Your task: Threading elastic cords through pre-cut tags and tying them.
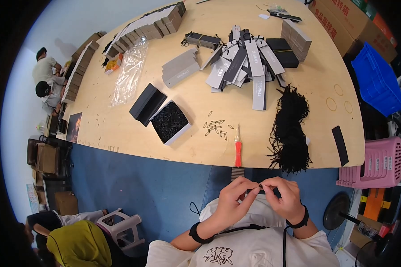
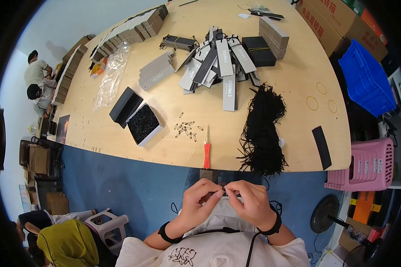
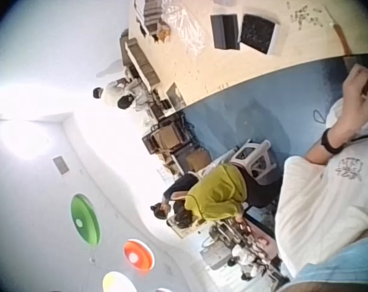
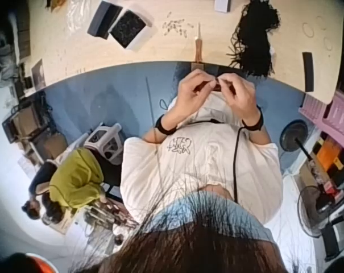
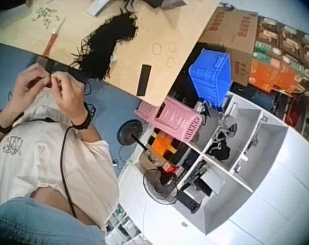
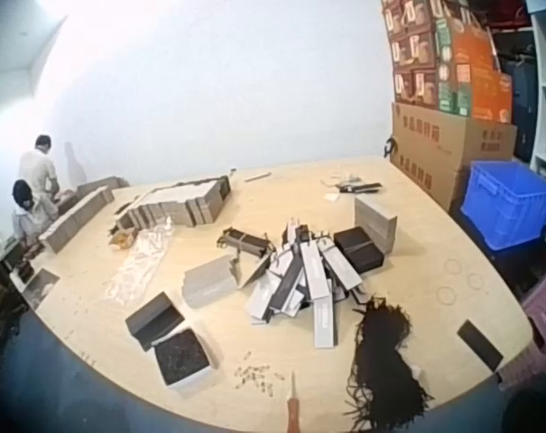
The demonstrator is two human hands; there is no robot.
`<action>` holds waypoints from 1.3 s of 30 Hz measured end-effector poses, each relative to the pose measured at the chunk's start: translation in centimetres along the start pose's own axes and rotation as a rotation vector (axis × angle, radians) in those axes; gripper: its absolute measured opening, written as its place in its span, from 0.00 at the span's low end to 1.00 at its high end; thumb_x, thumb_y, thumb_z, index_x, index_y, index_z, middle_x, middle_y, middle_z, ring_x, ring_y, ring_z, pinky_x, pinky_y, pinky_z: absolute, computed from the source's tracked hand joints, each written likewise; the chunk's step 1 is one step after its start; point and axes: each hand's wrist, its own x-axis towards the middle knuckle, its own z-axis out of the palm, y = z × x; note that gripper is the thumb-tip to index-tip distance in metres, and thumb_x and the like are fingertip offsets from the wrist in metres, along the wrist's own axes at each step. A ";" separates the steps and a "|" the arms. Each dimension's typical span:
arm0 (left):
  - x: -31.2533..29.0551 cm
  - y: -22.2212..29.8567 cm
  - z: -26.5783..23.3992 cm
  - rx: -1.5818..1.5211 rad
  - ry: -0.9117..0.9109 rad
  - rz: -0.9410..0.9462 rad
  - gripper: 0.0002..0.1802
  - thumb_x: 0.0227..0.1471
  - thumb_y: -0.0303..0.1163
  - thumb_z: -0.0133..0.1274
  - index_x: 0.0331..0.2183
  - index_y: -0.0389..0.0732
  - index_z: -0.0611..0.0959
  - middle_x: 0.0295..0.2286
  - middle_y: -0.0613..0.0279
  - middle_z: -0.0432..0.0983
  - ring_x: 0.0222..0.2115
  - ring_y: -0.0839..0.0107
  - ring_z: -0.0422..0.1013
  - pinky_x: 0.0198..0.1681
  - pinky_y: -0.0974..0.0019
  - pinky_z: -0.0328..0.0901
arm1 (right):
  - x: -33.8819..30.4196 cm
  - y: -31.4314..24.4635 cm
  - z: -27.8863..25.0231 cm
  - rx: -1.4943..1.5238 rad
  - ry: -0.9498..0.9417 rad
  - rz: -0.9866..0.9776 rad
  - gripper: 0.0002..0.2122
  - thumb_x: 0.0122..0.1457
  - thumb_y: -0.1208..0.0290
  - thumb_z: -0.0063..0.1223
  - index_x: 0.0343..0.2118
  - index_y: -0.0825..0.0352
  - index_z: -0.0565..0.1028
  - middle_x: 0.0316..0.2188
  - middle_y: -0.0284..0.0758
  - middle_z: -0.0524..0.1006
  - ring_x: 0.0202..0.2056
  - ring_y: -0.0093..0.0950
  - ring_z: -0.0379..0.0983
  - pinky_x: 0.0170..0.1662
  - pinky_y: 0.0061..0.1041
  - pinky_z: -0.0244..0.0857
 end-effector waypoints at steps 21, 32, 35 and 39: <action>0.3 -1.4 1.7 -0.365 0.091 -0.127 0.05 0.54 0.22 0.53 0.35 0.33 0.80 0.29 0.66 0.70 0.28 0.81 0.65 0.32 0.78 0.59 | 0.6 0.1 0.3 -0.101 0.065 -0.053 0.08 0.47 0.84 0.58 0.31 0.69 0.72 0.28 0.36 0.79 0.25 0.31 0.77 0.27 0.25 0.70; 0.9 -1.2 1.9 -0.396 0.210 -0.051 0.05 0.54 0.21 0.53 0.34 0.33 0.81 0.29 0.65 0.72 0.27 0.83 0.64 0.29 0.79 0.58 | 0.6 0.1 0.5 0.038 0.166 -0.013 0.06 0.50 0.87 0.53 0.31 0.71 0.72 0.33 0.43 0.79 0.34 0.36 0.78 0.36 0.27 0.71; 0.9 -1.1 1.9 -0.382 0.220 -0.040 0.05 0.53 0.21 0.54 0.34 0.33 0.81 0.29 0.65 0.72 0.27 0.83 0.64 0.29 0.79 0.57 | 0.7 0.0 0.2 0.052 0.134 0.003 0.07 0.50 0.87 0.53 0.31 0.71 0.71 0.35 0.44 0.78 0.36 0.36 0.76 0.39 0.28 0.70; 0.9 -1.0 1.7 -0.232 0.147 -0.028 0.05 0.53 0.21 0.54 0.34 0.34 0.81 0.28 0.66 0.72 0.27 0.82 0.64 0.28 0.79 0.56 | 0.9 0.1 -0.1 0.065 0.107 -0.005 0.07 0.50 0.87 0.53 0.31 0.71 0.71 0.34 0.42 0.76 0.33 0.34 0.74 0.37 0.26 0.68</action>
